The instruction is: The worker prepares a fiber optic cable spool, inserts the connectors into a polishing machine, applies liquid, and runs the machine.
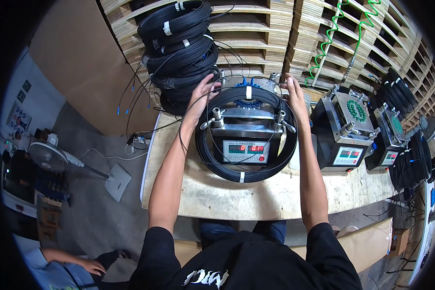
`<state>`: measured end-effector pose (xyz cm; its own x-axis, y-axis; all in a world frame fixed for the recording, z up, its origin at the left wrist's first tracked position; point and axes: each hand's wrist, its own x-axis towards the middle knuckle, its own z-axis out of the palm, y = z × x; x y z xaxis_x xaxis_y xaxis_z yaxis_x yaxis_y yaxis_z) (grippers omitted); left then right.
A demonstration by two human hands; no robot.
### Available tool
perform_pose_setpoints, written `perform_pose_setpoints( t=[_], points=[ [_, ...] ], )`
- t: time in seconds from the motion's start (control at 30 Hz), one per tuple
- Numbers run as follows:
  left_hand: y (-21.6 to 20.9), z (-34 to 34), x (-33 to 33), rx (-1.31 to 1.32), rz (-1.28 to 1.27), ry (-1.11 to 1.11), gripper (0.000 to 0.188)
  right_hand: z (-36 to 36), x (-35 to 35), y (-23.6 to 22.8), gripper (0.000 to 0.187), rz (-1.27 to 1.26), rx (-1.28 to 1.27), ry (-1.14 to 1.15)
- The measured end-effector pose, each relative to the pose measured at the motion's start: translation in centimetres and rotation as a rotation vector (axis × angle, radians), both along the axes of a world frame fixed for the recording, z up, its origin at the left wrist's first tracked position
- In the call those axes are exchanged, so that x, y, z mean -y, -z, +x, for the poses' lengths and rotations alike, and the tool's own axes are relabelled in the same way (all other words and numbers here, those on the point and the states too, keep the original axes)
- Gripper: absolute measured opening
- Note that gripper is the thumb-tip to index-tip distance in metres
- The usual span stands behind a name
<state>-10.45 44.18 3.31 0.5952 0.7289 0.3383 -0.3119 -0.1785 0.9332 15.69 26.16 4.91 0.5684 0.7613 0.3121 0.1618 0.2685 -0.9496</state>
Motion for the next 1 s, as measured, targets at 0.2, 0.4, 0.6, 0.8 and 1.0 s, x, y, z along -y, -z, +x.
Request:
perform_pose_setpoints(
  t=[0.2,0.4,0.6,0.8,1.0],
  points=[
    [-0.8,0.4,0.8,-0.14,-0.02,0.067,0.056,1.1,-0.1,0.6,0.057,-0.036,0.165,0.123],
    [-0.6,0.3,0.6,-0.143,-0.032,0.026,0.055,0.9,0.2,0.4,0.061,-0.08,0.203,0.0],
    [0.0,0.4,-0.1,-0.234,0.098,-0.083,0.056,0.7,0.2,0.3,0.055,-0.008,0.129,0.009],
    [-0.7,0.3,0.7,-0.064,-0.029,0.086,0.057,0.6,0.1,0.5,0.057,0.013,0.041,0.076],
    [-0.4,0.0,0.3,-0.117,-0.018,0.012,0.053,0.5,-0.1,0.5,0.054,-0.068,0.165,0.118]
  ],
)
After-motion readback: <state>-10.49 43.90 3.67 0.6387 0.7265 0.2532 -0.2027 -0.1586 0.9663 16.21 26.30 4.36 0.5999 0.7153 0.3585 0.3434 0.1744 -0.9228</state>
